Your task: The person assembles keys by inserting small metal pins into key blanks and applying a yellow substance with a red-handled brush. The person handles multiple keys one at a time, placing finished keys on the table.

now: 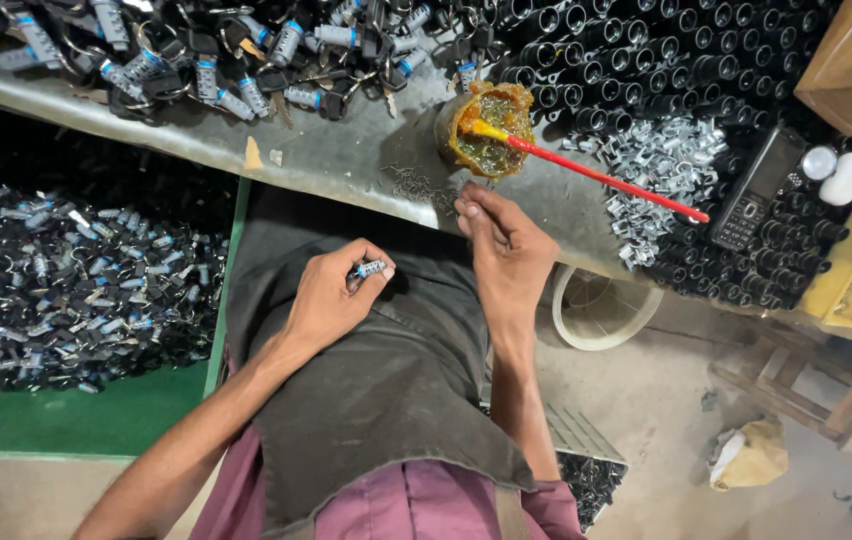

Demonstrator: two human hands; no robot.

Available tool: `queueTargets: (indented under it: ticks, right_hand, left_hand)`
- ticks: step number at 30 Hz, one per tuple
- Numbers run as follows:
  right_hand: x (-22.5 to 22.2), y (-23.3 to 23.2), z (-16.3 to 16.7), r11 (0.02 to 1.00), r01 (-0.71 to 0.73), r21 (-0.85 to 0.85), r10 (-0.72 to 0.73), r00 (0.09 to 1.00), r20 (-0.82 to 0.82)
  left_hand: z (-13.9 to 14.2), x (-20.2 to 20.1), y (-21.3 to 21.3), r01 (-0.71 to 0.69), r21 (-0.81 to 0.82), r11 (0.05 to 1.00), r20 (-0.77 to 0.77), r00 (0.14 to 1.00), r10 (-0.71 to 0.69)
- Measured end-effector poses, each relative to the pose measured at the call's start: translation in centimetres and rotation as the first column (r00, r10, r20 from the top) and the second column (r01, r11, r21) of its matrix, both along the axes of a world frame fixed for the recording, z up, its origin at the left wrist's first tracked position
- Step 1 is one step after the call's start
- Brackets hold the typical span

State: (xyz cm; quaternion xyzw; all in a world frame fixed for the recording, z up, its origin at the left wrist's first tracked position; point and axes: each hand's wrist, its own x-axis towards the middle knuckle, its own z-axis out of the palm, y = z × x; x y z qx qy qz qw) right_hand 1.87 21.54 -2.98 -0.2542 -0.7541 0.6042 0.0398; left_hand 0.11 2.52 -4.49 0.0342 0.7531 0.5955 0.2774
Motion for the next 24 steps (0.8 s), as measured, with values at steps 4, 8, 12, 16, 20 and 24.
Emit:
queueTargets:
  ticks: [4,8,12,16,20,24]
  right_hand:
    - [0.2,-0.2,-0.1,0.973,-0.049,0.224,0.051,0.999,-0.004]
    - [0.3,-0.2,0.0,0.982,-0.009,0.188,0.004,1.0,0.023]
    - [0.3,-0.1,0.1,0.994,-0.01,0.106,0.009,1.0,0.013]
    - [0.4,0.3,0.2,0.979,-0.06,0.197,0.058,0.998,0.019]
    - [0.7,0.6,0.5,0.964,-0.093,0.25,0.091,0.996,0.019]
    - [1.0,1.1,0.6,0.937,-0.133,0.322,0.15,0.988,-0.028]
  left_hand:
    - [0.1,-0.1,-0.2,0.01,-0.003,1.0,0.015,1.0,-0.01]
    - [0.2,-0.2,-0.2,0.01,0.009,1.0,-0.001,1.0,-0.01]
    - [0.3,-0.3,-0.2,0.009,0.009,1.0,-0.004,1.0,-0.009]
    - [0.5,-0.5,-0.4,-0.015,-0.012,1.0,-0.021,1.0,0.014]
    - [0.5,-0.9,-0.5,-0.049,-0.02,0.999,-0.039,0.998,0.048]
    - [0.5,-1.3,-0.6,-0.062,-0.047,0.997,-0.039,0.997,0.06]
